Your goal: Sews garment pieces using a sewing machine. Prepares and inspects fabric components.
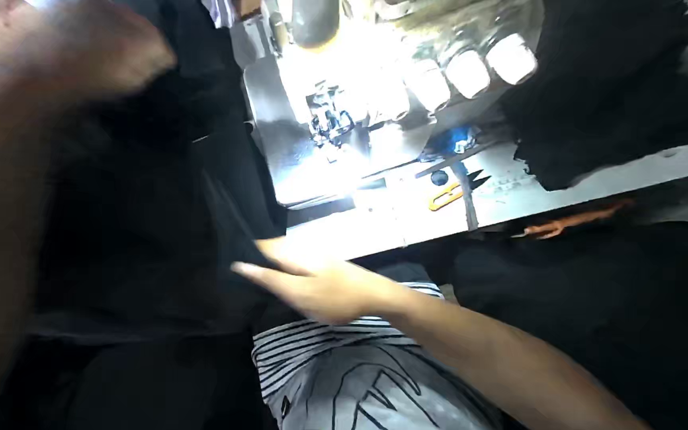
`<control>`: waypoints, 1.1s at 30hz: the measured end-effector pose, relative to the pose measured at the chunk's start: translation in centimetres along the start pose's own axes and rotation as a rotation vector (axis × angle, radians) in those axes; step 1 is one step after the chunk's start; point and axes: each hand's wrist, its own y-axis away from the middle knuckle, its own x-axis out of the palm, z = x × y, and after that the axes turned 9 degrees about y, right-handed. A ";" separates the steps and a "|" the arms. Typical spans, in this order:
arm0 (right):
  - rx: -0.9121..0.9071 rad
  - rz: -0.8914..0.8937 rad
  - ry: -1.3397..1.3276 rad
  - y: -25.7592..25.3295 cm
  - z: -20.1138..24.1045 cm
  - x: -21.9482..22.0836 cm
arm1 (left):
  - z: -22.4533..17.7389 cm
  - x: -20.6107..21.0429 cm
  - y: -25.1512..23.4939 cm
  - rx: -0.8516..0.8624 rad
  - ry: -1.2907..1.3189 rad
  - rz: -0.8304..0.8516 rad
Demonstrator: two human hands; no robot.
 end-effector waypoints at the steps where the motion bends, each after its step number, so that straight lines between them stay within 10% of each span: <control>1: 0.097 0.006 0.066 3.2 -2.1 -2.0 | -3.5 2.1 -1.1 -0.025 0.135 -0.027; 6: 0.256 -0.050 0.080 11.1 -6.5 -5.9 | -8.9 9.0 -2.6 0.055 0.377 -0.224; 14: 0.114 -0.646 0.388 2.7 -7.1 -3.8 | -10.4 12.2 -1.8 0.120 0.474 -0.513; 22: 0.064 -0.694 0.162 3.0 -5.0 -3.5 | -12.4 12.7 -0.2 0.144 0.637 -0.603; 33: 0.206 -0.816 0.060 2.6 -6.7 -5.8 | -12.2 13.2 -3.0 -0.267 0.320 -0.565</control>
